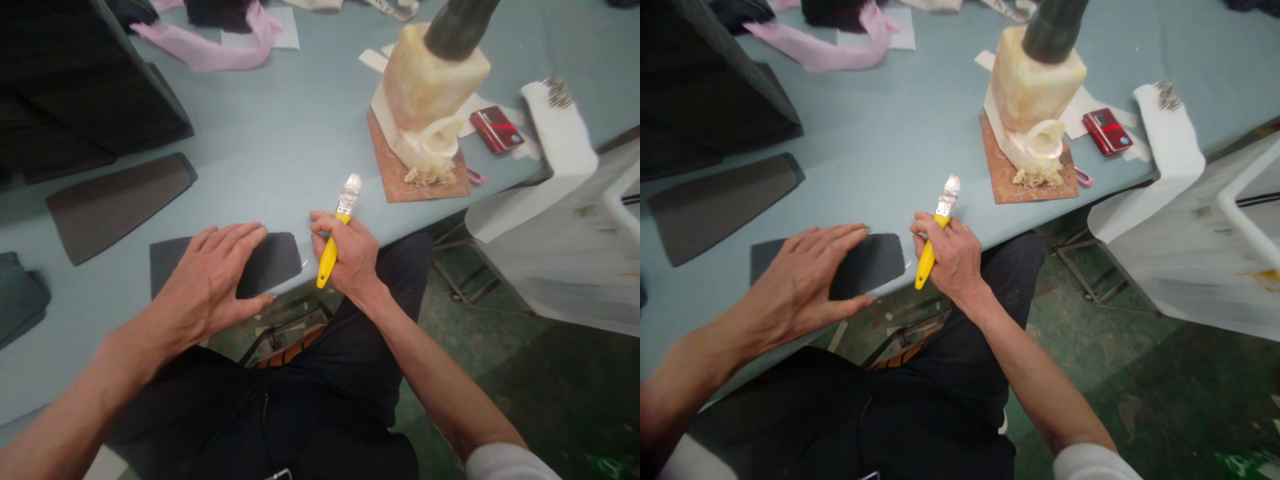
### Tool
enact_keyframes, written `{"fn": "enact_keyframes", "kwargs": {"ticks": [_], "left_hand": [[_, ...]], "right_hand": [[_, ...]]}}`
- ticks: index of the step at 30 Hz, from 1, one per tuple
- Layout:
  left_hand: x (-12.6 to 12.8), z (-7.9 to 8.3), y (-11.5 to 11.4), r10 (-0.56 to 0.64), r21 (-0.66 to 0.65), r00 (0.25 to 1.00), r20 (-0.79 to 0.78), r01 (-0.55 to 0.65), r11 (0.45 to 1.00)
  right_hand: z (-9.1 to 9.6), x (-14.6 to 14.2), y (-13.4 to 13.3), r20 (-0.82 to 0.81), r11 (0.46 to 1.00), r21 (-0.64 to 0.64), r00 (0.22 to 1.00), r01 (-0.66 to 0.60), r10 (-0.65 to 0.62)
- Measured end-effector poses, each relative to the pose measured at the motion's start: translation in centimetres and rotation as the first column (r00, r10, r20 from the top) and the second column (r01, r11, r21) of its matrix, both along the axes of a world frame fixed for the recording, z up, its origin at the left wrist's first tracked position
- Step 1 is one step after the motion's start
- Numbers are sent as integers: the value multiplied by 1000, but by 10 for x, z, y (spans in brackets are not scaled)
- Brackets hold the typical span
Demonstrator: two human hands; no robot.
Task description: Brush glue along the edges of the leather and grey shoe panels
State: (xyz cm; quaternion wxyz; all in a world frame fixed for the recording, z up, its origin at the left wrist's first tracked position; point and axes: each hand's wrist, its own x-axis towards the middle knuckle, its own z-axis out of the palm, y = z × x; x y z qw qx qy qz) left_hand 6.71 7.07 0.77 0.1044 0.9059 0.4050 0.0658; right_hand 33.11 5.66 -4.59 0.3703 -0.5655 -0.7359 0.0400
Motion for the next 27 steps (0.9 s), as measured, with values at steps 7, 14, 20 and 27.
{"fn": "enact_keyframes", "kwargs": {"ticks": [7,14,20,27], "left_hand": [[-7,3,13,-30,-40,999,-33,29,999],[-8,9,17,-44,12,996,-73,45,999],[-8,9,20,-21,16,997,-71,22,1000],[-4,10,21,-9,26,999,-35,10,1000]], "right_hand": [[-1,0,0,-8,1000,24,1000,-10,10],[-5,-1,2,-19,994,106,1000,-4,6],[-3,-2,2,-31,987,161,1000,2,3],[-3,0,1,-18,988,156,1000,-8,11]]}}
